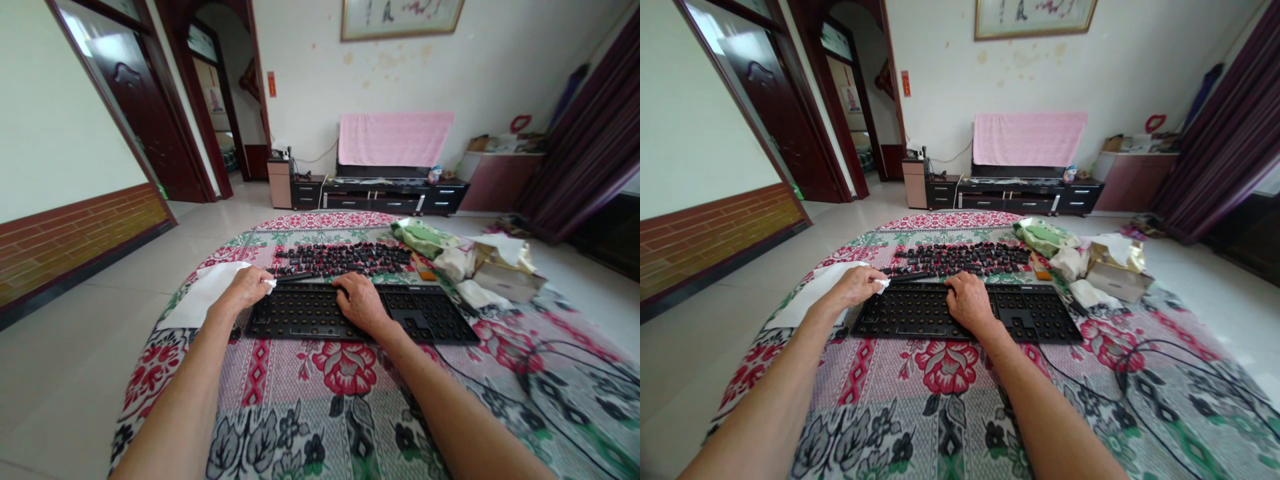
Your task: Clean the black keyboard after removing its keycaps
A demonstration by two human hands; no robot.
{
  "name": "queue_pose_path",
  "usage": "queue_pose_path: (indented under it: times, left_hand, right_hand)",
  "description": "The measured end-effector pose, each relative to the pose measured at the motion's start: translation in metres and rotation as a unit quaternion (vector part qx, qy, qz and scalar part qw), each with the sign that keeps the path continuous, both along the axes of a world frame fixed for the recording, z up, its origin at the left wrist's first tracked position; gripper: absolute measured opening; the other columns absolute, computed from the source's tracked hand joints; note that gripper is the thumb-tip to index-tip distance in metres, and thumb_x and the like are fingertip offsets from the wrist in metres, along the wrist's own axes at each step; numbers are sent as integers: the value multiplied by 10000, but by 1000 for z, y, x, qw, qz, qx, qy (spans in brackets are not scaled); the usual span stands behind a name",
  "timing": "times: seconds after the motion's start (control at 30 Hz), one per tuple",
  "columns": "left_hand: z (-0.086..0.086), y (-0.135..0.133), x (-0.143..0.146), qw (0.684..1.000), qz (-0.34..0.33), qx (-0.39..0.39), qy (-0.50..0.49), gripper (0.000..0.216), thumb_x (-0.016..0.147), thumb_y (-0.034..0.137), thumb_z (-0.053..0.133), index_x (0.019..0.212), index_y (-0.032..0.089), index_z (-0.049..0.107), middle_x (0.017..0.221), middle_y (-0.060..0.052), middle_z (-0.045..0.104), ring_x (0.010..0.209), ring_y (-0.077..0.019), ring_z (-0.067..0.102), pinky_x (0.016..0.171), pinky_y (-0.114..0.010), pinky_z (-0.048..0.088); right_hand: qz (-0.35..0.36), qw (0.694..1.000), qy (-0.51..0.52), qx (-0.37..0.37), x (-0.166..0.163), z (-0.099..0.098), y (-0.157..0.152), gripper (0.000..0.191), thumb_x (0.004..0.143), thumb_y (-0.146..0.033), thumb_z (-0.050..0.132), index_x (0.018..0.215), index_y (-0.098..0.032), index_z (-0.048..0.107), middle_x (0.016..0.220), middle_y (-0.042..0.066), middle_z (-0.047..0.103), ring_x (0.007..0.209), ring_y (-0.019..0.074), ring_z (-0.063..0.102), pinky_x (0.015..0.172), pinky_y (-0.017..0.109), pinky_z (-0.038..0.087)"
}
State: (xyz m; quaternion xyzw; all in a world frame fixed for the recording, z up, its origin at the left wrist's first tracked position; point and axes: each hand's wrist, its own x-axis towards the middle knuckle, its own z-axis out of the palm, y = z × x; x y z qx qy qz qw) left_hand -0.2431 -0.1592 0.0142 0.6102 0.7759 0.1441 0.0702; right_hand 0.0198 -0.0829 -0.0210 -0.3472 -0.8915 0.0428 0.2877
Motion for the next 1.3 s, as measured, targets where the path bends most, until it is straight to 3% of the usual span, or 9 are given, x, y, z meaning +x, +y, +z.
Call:
queue_pose_path:
  times: [0.17, 0.33, 0.53, 0.73, 0.93, 1.13, 1.3]
  left_hand:
    - [7, -5, -2, 999, 39, -20, -22, 281, 672, 267, 539, 866, 195, 729, 752, -27, 695, 699, -163, 599, 606, -238, 388]
    - [7, -3, -1, 996, 76, 33, -11, 320, 702, 312, 526, 917, 184, 725, 812, -43, 705, 736, -176, 607, 648, -251, 404]
    - [0, 0, 5, 998, 38, 42, -6, 290, 702, 301, 554, 908, 182, 721, 827, -49, 703, 751, -165, 608, 680, -247, 407]
    - [1, -2, 1, 998, 45, 35, 10, 260, 683, 302, 574, 869, 199, 724, 787, -35, 699, 736, -173, 602, 680, -262, 414]
    - [4, 1, 23, 999, -21, 49, 1, 282, 695, 243, 569, 928, 174, 711, 899, -58, 699, 753, -160, 609, 701, -250, 430]
    - [7, -6, 4, 999, 26, 15, 38, 265, 675, 258, 574, 886, 202, 725, 791, -35, 703, 756, -170, 607, 698, -255, 425]
    - [5, -12, -3, 997, 8, 36, 69, 263, 702, 257, 548, 896, 217, 722, 865, -34, 699, 810, -173, 605, 753, -262, 426]
  right_hand:
    - [-1, 1000, 1, 0, 0, 1, 0, 238, 797, -151, 478, 954, -160, 658, 972, 83, 629, 901, 194, 542, 845, 307, 393]
    - [-2, 1000, 0, 0, 0, 2, 0, 243, 792, -146, 479, 952, -158, 661, 959, 85, 634, 887, 195, 546, 839, 309, 398]
    - [3, 1000, 5, 4, 0, 1, 0, 241, 795, -148, 478, 953, -159, 660, 959, 81, 634, 890, 194, 546, 845, 308, 397]
    - [0, 1000, 5, 6, 0, -1, 1, 240, 792, -149, 482, 950, -163, 661, 958, 80, 635, 887, 195, 547, 844, 310, 398]
    - [-1, 1000, 0, 4, 0, 1, 0, 242, 798, -155, 479, 957, -163, 661, 965, 82, 635, 890, 195, 548, 843, 307, 398]
    - [-2, 1000, -11, 3, 0, 0, 1, 242, 806, -159, 467, 952, -165, 660, 949, 81, 634, 897, 191, 546, 845, 297, 393]
    - [-4, 1000, -14, 4, -1, 0, 1, 245, 806, -163, 467, 957, -159, 660, 963, 89, 631, 895, 191, 546, 848, 300, 389]
